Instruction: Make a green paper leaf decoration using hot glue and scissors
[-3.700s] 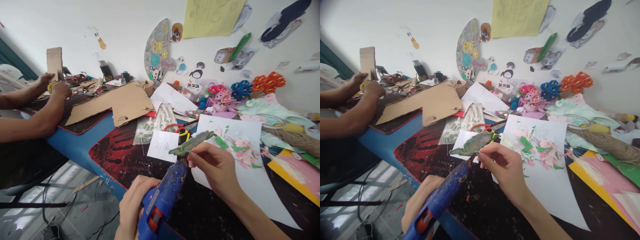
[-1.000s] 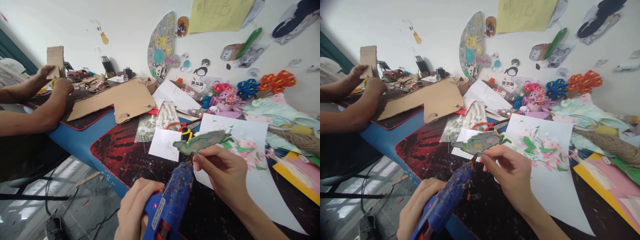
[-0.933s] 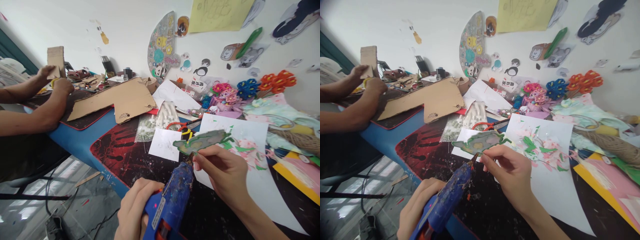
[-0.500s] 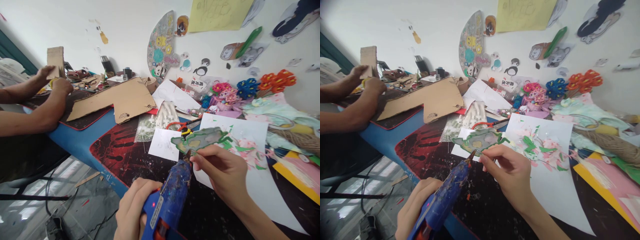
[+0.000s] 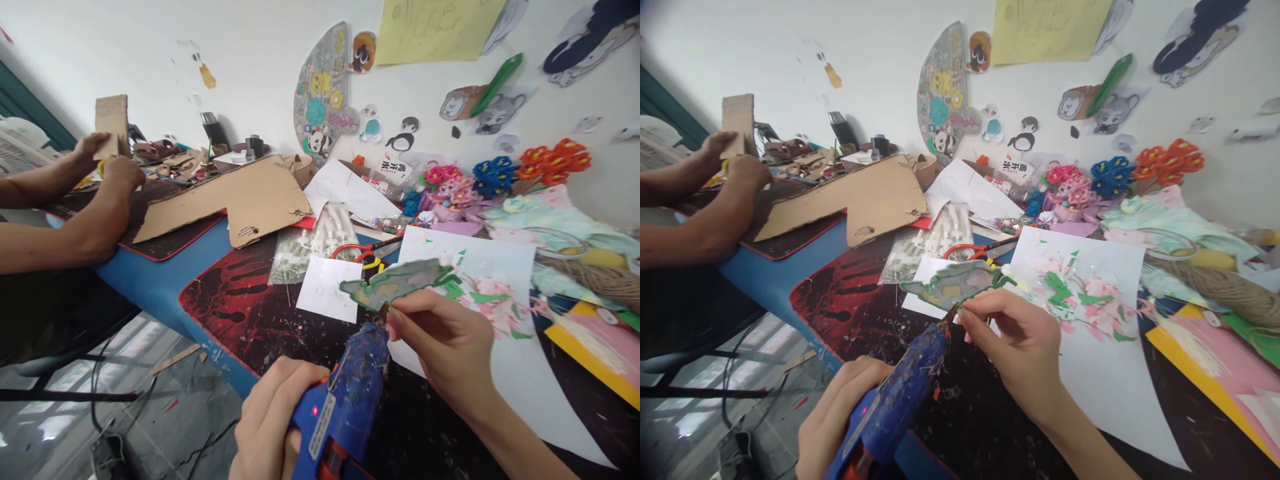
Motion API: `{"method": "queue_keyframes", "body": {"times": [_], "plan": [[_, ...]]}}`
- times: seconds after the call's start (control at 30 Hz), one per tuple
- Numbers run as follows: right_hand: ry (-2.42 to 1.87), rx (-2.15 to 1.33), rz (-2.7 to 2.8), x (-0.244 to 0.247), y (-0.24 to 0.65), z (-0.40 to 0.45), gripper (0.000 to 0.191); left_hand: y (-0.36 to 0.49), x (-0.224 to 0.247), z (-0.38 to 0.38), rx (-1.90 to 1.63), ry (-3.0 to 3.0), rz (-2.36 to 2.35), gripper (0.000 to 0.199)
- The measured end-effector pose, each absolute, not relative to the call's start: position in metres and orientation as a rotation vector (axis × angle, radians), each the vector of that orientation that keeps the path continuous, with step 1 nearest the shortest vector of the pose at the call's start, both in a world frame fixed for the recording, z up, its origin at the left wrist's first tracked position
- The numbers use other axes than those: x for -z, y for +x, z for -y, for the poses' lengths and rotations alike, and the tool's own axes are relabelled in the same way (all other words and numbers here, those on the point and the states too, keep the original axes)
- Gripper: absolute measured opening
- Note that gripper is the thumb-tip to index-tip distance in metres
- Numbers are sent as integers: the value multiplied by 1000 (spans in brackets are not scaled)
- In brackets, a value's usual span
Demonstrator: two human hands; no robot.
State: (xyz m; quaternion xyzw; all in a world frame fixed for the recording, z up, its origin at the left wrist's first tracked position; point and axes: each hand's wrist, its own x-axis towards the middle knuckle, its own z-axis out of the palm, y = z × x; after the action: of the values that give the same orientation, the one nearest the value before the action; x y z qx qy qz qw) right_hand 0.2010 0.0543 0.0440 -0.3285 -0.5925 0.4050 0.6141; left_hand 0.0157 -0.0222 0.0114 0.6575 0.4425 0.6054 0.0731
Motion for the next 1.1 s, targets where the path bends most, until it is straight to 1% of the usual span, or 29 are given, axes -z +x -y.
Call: {"method": "queue_keyframes", "body": {"times": [0.13, 0.23, 0.37, 0.53, 0.8, 1.0, 1.1], "plan": [[-765, -950, 1355, -43, 201, -54, 16, 19, -12, 21, -1873, 1958, -1332, 46], [-765, -937, 1362, -44, 201, -54, 15, 12, -12, 22, -1831, 1981, -1343, 47], [-761, -939, 1361, -45, 201, -54, 15, 4, -12, 22, -1667, 2160, -1249, 35], [-754, -935, 1369, -45, 200, -53, 15, 13, -12, 21, -1835, 1998, -1314, 45], [-770, -912, 1363, -47, 200, -54, 13, 14, -13, 25, -1780, 1963, -1384, 46], [-762, -920, 1363, -46, 200, -53, 16, 16, -15, 25, -1807, 1963, -1493, 35], [-762, -915, 1376, -45, 200, -53, 18, 16, -16, 26, -1812, 1961, -1504, 33]]}}
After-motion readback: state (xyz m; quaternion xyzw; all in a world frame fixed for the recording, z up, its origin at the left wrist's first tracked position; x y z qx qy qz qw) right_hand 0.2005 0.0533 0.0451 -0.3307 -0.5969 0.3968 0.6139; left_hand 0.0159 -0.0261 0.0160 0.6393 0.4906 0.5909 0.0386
